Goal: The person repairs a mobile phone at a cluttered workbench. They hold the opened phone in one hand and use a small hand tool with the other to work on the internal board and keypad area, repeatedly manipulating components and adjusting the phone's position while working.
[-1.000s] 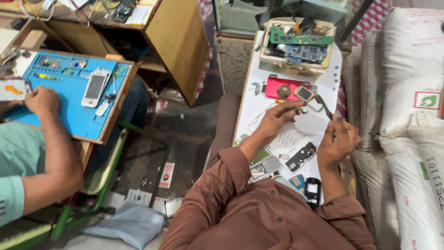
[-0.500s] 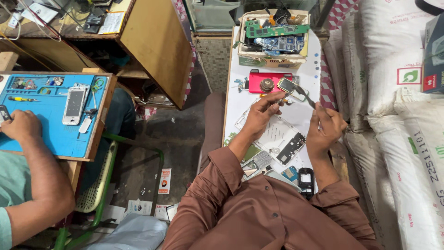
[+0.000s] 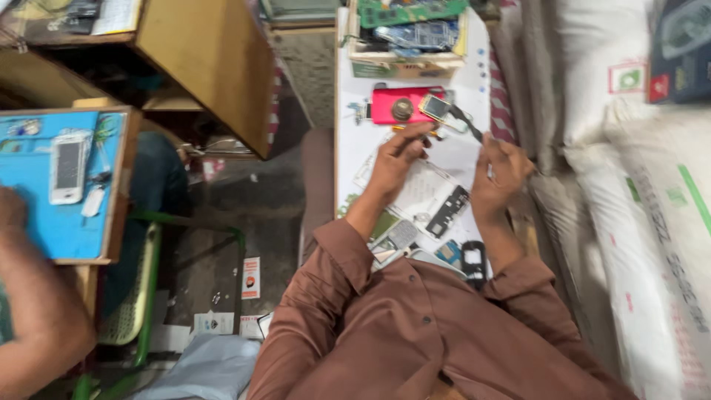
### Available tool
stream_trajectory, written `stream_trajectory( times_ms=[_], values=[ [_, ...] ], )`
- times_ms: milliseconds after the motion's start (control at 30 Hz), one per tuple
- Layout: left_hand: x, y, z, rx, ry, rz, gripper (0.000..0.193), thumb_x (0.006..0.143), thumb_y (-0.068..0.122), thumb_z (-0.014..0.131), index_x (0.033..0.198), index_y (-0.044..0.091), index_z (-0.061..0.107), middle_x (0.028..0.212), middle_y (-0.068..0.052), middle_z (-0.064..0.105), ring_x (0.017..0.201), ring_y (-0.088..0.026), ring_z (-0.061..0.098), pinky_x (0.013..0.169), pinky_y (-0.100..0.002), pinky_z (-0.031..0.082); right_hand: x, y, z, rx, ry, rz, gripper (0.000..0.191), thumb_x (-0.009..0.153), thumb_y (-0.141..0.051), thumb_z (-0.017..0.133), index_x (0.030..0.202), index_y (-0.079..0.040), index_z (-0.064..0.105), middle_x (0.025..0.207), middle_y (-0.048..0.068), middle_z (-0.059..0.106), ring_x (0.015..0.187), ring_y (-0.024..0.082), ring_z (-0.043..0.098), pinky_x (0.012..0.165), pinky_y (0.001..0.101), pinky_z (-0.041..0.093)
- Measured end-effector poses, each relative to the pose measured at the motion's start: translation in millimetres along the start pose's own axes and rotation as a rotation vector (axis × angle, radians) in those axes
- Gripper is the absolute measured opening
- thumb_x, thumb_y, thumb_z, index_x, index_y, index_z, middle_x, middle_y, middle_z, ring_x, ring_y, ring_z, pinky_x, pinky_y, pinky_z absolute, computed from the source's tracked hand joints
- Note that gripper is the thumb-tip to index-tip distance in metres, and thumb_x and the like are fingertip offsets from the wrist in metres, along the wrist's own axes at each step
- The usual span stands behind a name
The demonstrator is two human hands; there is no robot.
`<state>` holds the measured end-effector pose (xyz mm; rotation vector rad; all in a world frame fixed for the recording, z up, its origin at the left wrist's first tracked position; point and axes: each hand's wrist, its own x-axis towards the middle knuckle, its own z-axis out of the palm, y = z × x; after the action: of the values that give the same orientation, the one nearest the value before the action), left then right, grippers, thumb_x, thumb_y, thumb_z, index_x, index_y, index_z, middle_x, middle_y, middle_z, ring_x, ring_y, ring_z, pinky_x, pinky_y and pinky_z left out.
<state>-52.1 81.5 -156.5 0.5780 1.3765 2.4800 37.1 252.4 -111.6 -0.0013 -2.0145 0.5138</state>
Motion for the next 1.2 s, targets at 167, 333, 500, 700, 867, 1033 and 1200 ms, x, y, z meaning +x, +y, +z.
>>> stream_trajectory(
  times_ms=[167, 333, 500, 700, 867, 1033, 1200],
  values=[
    [5.5, -6.2, 1.2, -0.083, 0.028, -0.021, 0.035, 0.104, 0.022, 0.070, 0.135, 0.005, 0.068, 0.126, -0.010, 0.067, 0.110, -0.018, 0.062, 0.092, -0.034, 0.056, 0.8, 0.3, -4.9, 0.033, -0.005, -0.081, 0.025, 0.091, 0.004, 0.078, 0.111, -0.010, 0.075, 0.100, 0.007, 0.065, 0.096, 0.027, 0.060, 0.095, 0.0418, 0.039],
    [0.1, -11.2, -2.3, -0.051, -0.042, 0.022, 0.032, 0.103, 0.016, 0.066, 0.133, 0.006, 0.067, 0.135, -0.006, 0.067, 0.111, -0.017, 0.062, 0.093, -0.033, 0.055, -2.8, 4.0, -5.2, 0.081, -0.009, 0.066, 0.022, 0.094, 0.004, 0.077, 0.115, -0.003, 0.077, 0.102, 0.008, 0.063, 0.097, 0.028, 0.059, 0.093, 0.0400, 0.041],
    [11.3, -17.0, -6.6, 0.065, 0.017, -0.041, 0.036, 0.100, 0.000, 0.063, 0.135, 0.008, 0.068, 0.133, -0.002, 0.067, 0.110, -0.015, 0.061, 0.096, -0.033, 0.054, -1.4, 9.1, 15.3, 0.771, 0.127, 0.431, 0.021, 0.093, -0.016, 0.057, 0.104, -0.017, 0.074, 0.099, -0.005, 0.061, 0.094, 0.015, 0.061, 0.098, 0.0371, 0.056],
    [9.0, 3.5, -9.0, 0.030, -0.017, -0.038, 0.036, 0.104, 0.001, 0.061, 0.139, 0.008, 0.066, 0.134, -0.005, 0.067, 0.115, -0.017, 0.061, 0.101, -0.036, 0.053, -9.5, 4.7, 9.6, 0.129, -0.036, -0.092, 0.022, 0.108, 0.003, 0.078, 0.128, -0.004, 0.078, 0.105, 0.011, 0.065, 0.096, 0.028, 0.059, 0.094, 0.0406, 0.040],
    [7.8, 9.0, -8.1, 0.029, -0.092, 0.027, 0.034, 0.105, 0.006, 0.064, 0.139, 0.007, 0.064, 0.140, -0.004, 0.065, 0.127, -0.014, 0.059, 0.109, -0.033, 0.050, -11.6, 5.8, 12.8, 0.112, -0.008, -0.062, 0.024, 0.110, 0.004, 0.074, 0.132, -0.004, 0.077, 0.107, 0.010, 0.064, 0.098, 0.028, 0.058, 0.097, 0.0385, 0.040],
    [7.5, 10.1, -10.2, 0.032, -0.081, 0.035, 0.035, 0.105, 0.013, 0.067, 0.139, 0.006, 0.066, 0.140, -0.006, 0.066, 0.124, -0.016, 0.060, 0.108, -0.035, 0.051, -11.4, 5.6, 13.3, 0.209, -0.046, -0.029, 0.023, 0.111, 0.003, 0.070, 0.133, -0.003, 0.076, 0.107, 0.010, 0.064, 0.099, 0.027, 0.057, 0.096, 0.0367, 0.041],
    [5.1, 13.2, -10.7, -0.010, -0.083, 0.022, 0.037, 0.103, 0.017, 0.068, 0.138, 0.007, 0.066, 0.141, -0.005, 0.065, 0.122, -0.015, 0.060, 0.103, -0.036, 0.052, -12.7, 2.4, 10.9, 0.097, -0.030, -0.088, 0.016, 0.111, 0.001, 0.075, 0.127, -0.004, 0.078, 0.106, 0.010, 0.064, 0.098, 0.028, 0.058, 0.095, 0.0427, 0.041]
  ],
)
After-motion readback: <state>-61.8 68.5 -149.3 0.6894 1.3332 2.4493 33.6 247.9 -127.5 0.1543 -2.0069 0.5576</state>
